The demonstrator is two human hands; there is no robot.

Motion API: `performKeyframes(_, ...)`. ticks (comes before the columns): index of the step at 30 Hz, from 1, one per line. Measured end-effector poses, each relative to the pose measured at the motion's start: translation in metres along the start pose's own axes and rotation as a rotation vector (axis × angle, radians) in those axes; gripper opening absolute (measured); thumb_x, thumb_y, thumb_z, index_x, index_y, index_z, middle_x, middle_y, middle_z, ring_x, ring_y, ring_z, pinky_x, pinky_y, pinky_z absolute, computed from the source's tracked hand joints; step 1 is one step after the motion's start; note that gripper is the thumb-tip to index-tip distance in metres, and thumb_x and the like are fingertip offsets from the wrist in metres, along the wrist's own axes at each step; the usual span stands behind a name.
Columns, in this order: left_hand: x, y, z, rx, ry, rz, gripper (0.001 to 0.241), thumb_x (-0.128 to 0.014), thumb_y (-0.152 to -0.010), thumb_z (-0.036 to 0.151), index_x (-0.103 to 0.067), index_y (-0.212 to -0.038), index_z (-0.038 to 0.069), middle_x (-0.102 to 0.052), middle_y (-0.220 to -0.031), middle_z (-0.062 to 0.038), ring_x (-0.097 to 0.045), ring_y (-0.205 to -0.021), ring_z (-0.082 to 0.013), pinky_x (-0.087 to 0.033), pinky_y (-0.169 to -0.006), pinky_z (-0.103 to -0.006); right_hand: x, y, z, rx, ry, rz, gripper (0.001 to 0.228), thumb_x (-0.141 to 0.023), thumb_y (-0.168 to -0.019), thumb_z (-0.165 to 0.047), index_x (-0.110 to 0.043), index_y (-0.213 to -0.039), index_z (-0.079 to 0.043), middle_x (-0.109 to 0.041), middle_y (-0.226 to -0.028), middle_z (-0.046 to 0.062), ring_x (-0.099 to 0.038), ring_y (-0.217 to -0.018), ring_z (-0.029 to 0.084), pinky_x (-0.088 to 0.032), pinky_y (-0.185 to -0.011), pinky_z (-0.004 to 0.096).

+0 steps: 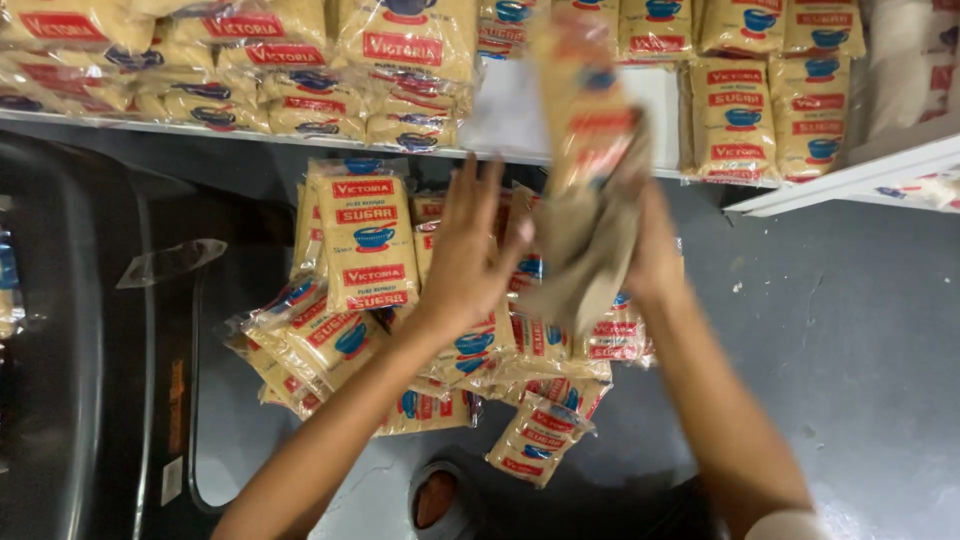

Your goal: The person is cleaning bags of sugar with a cloth and organizing them on the store shelf.

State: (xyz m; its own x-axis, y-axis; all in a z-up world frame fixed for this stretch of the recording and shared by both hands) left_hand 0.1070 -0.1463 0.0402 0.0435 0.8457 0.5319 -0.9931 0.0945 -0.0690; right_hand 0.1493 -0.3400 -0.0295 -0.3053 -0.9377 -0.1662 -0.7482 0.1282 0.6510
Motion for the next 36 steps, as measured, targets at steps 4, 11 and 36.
performKeyframes(4,-0.054,0.018,-0.04,-0.091,-0.484,-0.086,0.078,-0.057,-0.102,0.041,-0.017,-0.163,0.013,-0.017,-0.163,-0.032,-0.013,-0.153,-0.0485,-0.01,-0.123,-0.0639,0.032,-0.112,-0.063,0.212,-0.097,-0.107,0.103,-0.081,-0.085,-0.058,-0.017,-0.161,-0.032,-0.053,-0.157,0.013,-0.06,-0.14,0.038,-0.045,-0.114,0.065)
performKeyframes(11,-0.047,0.021,-0.028,-0.194,-0.5,-0.008,0.05,-0.06,-0.092,0.031,-0.057,-0.136,0.008,-0.042,-0.156,-0.018,-0.034,-0.146,-0.0369,-0.023,-0.117,-0.0552,0.047,-0.21,-0.142,0.63,-0.177,-0.116,0.033,-0.067,-0.094,-0.011,-0.062,-0.126,-0.004,-0.073,-0.109,0.011,-0.07,-0.096,0.021,-0.062,-0.087,0.033)
performKeyframes(36,-0.001,0.007,-0.104,0.012,-0.635,-0.054,0.041,-0.062,-0.095,0.054,-0.064,-0.103,0.014,-0.067,-0.099,-0.007,-0.062,-0.103,-0.0267,-0.018,-0.107,-0.0665,0.103,0.009,0.06,0.132,-0.314,-0.185,0.07,-0.068,-0.09,-0.057,-0.058,-0.145,-0.014,-0.058,-0.15,0.016,-0.056,-0.142,0.036,-0.038,-0.123,0.06)
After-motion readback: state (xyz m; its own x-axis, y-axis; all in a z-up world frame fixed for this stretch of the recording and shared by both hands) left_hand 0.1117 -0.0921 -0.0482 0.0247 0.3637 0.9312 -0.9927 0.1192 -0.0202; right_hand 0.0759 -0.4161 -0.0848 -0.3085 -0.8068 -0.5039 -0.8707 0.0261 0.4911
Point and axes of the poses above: each hand's wrist, its own y-axis away from the middle knuckle, its own x-axis out of the back of the hand, z = x × y, the point moved 9 cm from there along -y, towards the middle knuckle
